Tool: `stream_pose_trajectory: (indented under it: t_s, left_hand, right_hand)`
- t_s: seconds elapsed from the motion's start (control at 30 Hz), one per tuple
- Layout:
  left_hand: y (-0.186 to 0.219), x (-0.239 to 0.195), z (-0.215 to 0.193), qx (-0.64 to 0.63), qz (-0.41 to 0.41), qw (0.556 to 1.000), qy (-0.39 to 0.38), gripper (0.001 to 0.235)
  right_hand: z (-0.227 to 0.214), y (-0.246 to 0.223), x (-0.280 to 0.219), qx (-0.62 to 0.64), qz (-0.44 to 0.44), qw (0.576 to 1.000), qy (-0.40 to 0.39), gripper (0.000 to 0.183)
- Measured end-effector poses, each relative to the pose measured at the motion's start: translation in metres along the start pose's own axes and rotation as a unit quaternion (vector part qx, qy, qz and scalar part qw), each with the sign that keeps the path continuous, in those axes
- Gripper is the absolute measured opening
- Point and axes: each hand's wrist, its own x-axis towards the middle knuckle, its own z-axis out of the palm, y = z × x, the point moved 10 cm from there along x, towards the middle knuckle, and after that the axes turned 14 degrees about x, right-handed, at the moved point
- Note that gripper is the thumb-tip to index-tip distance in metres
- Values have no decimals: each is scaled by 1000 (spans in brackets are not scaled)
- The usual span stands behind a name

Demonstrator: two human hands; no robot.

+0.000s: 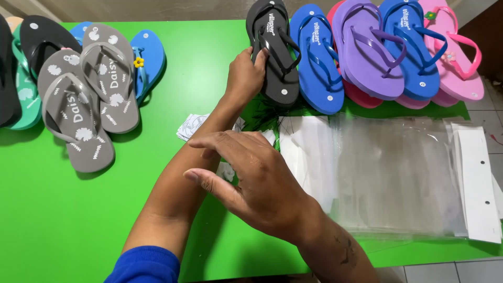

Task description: A person is cleaning various colored flip-flops by wiping the soles and straps with a white cloth at a finishing station.

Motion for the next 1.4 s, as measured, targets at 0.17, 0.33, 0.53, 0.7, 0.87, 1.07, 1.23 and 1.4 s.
stream_pose_trajectory:
  t_s: [0.17,0.33,0.53,0.7,0.87,1.07,1.23,1.4]
  left_hand:
    - [6,-5,16,59,12,998,-9,58]
    - [4,-15,8,128,-15,992,-10,42]
    - [7,-25,-22,106,27,994,23,58]
    - [6,-71,-78,87,100,989,60,45]
    - [-1,-147,-129,46,190,972,133,45]
    - [-48,-201,-159,49,173,961,210,26]
    - [-80,-211,-168,44,190,948,252,13]
    - [-129,-189,-159,-106,41,971,209,13]
  right_hand:
    - [1,0,1,2,-4,1000,-1,28]
    - [3,-1,0,2,-2,1000,-7,29]
    - [12,-6,-4,-6,-20,999,-31,31]
    - [23,-12,-6,-33,-44,997,-48,32]
    - [51,-14,-13,-77,-57,989,-110,29]
    - [86,-3,-26,-104,-51,971,-207,34]
    - [106,25,-32,-118,-44,974,-190,38]
    - [95,64,-36,-38,-46,998,25,15]
